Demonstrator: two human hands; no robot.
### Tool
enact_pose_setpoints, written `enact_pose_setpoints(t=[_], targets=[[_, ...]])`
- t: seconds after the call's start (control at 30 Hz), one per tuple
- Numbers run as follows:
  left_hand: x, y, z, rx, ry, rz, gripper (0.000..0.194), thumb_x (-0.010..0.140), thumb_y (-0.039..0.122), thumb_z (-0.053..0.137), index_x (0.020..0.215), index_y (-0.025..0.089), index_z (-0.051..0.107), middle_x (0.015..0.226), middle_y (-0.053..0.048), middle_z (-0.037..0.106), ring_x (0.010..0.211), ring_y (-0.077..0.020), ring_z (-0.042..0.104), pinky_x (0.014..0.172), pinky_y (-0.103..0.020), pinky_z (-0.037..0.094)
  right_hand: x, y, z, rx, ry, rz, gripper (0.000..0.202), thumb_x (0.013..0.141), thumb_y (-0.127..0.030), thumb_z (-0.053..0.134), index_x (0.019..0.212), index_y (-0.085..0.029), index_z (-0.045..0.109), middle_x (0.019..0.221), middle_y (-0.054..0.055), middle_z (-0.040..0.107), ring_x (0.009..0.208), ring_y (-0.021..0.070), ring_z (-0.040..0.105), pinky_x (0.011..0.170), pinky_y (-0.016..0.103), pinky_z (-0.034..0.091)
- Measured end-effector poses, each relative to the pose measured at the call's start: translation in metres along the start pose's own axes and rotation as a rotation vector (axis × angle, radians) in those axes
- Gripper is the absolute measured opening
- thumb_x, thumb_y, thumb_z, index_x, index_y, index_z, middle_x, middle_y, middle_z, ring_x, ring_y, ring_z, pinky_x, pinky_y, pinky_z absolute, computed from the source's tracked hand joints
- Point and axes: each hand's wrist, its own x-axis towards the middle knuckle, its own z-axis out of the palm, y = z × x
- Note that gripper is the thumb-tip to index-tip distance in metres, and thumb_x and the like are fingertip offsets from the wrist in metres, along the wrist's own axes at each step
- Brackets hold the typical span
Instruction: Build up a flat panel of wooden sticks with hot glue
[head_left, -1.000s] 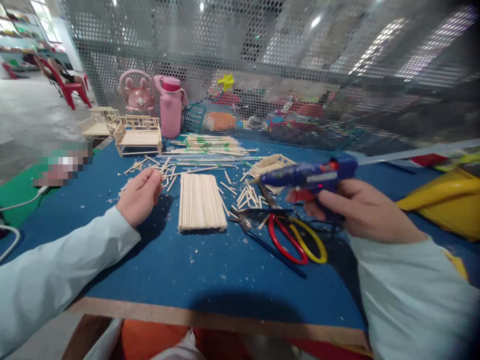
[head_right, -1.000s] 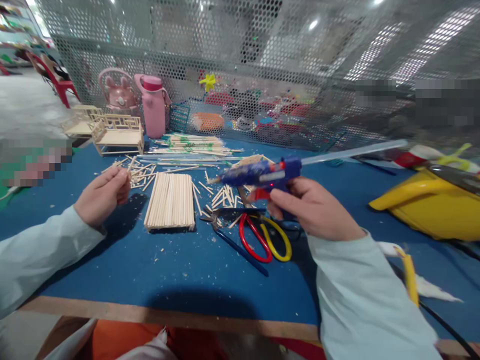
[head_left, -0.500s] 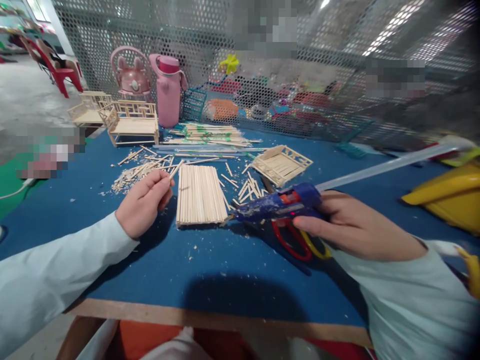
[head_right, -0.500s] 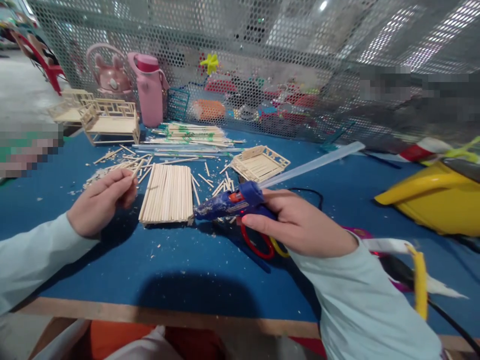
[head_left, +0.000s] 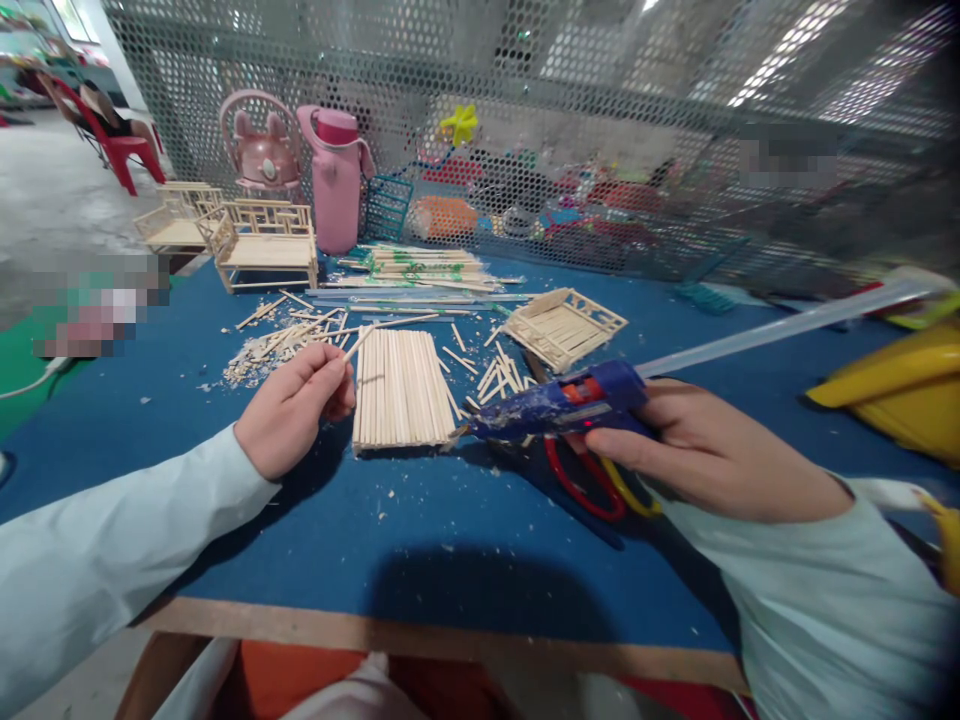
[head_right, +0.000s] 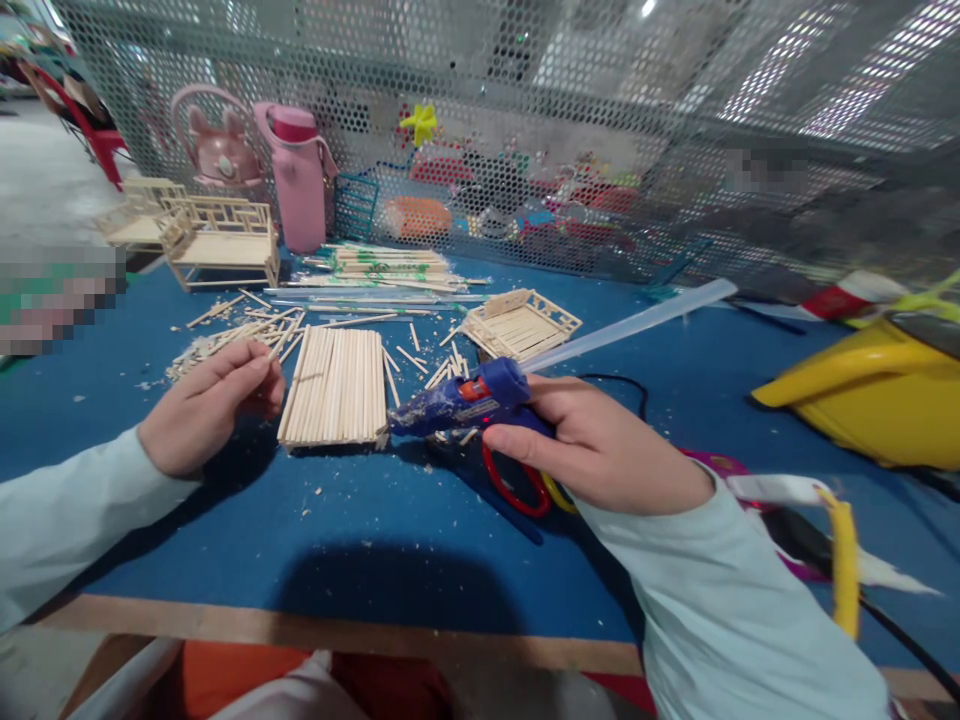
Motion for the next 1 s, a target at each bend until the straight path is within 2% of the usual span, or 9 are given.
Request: enact_pose_setpoints(t=[0.13,0.3,0.47,0.6,0.73,0.8,0.9,1.0], targets=[[-0.0001,-0.0018,-0.0006,-0.004,-0.006,-0.013,0.017,0.084,0.025,0.04,0.07,0.018,0.045,0.059,0.003,0.052,0.052,-0.0092,0.047,0.052,-0.023,0.041,0.0007,-0.0018,0.0001,0.001,0.012,-0.016,0.039,0.08,-0.055,0.046,0.062,-0.026,0.064,0.062,0.004,0.065,0.052,0.0193,0.056,0.074,0.035,0.05],[-0.0005,-0.0021,-0.0008,-0.003,-0.008,-0.013,0.017,0.084,0.026,0.041,0.07,0.018,0.046,0.06,0.003,0.053,0.052,-0.0091,0.047,0.052,-0.023,0.041,0.0002,-0.001,-0.0001,-0.018,0.019,-0.039,0.035,0.082,-0.051,0.046,0.068,-0.026,0.066,0.065,0.004,0.066,0.055,0.0198,0.058,0.072,0.035,0.05],[-0.0007,-0.0022,-0.0013,-0.006,-0.009,-0.026,0.017,0.084,0.025,0.042,0.07,0.017,0.047,0.061,0.002,0.054,0.053,-0.0091,0.048,0.053,-0.023,0.042,-0.0003,-0.0005,-0.0005,-0.048,0.032,-0.072,0.038,0.083,-0.049,0.046,0.059,-0.025,0.063,0.059,0.003,0.064,0.049,0.0171,0.056,0.074,0.032,0.051],[-0.0007,-0.0015,-0.0009,-0.022,-0.004,-0.038,0.017,0.084,0.024,0.041,0.07,0.017,0.047,0.061,0.003,0.053,0.053,-0.0089,0.048,0.053,-0.023,0.041,-0.0001,0.0004,0.0001,-0.075,0.038,-0.093,0.034,0.084,-0.046,0.046,0.071,-0.023,0.067,0.068,0.003,0.068,0.06,0.0187,0.063,0.07,0.03,0.052],[-0.0007,-0.0004,0.0,-0.024,-0.004,-0.038,0.016,0.084,0.025,0.043,0.07,0.017,0.047,0.061,0.002,0.054,0.053,-0.0091,0.048,0.053,-0.023,0.041,0.0,0.0018,0.0001,-0.087,0.038,-0.152,0.035,0.085,-0.044,0.046,0.067,-0.022,0.068,0.068,0.002,0.069,0.061,0.0177,0.064,0.07,0.028,0.053],[-0.0007,-0.0003,0.0003,-0.032,-0.001,-0.037,0.016,0.083,0.025,0.043,0.07,0.017,0.047,0.061,0.002,0.054,0.053,-0.0091,0.048,0.053,-0.023,0.041,-0.0005,0.0025,-0.0011,-0.106,0.051,-0.148,0.035,0.085,-0.044,0.046,0.073,-0.021,0.069,0.072,0.002,0.07,0.063,0.0179,0.066,0.066,0.027,0.053],[-0.0008,-0.0001,0.0005,-0.042,-0.004,-0.034,0.017,0.084,0.024,0.043,0.069,0.017,0.047,0.061,0.002,0.054,0.052,-0.0089,0.047,0.053,-0.022,0.04,-0.0012,0.0016,-0.0014,-0.119,0.11,-0.146,0.034,0.084,-0.045,0.047,0.081,-0.021,0.071,0.076,0.002,0.072,0.062,0.0174,0.066,0.056,0.025,0.053],[-0.0005,0.0002,0.0004,-0.044,-0.006,-0.038,0.017,0.084,0.023,0.043,0.068,0.017,0.046,0.061,0.002,0.054,0.052,-0.009,0.047,0.053,-0.022,0.04,0.0004,-0.0046,0.0058,-0.113,0.168,-0.19,0.036,0.086,-0.045,0.045,0.077,-0.023,0.072,0.077,0.002,0.073,0.065,0.0175,0.067,0.058,0.025,0.054]])
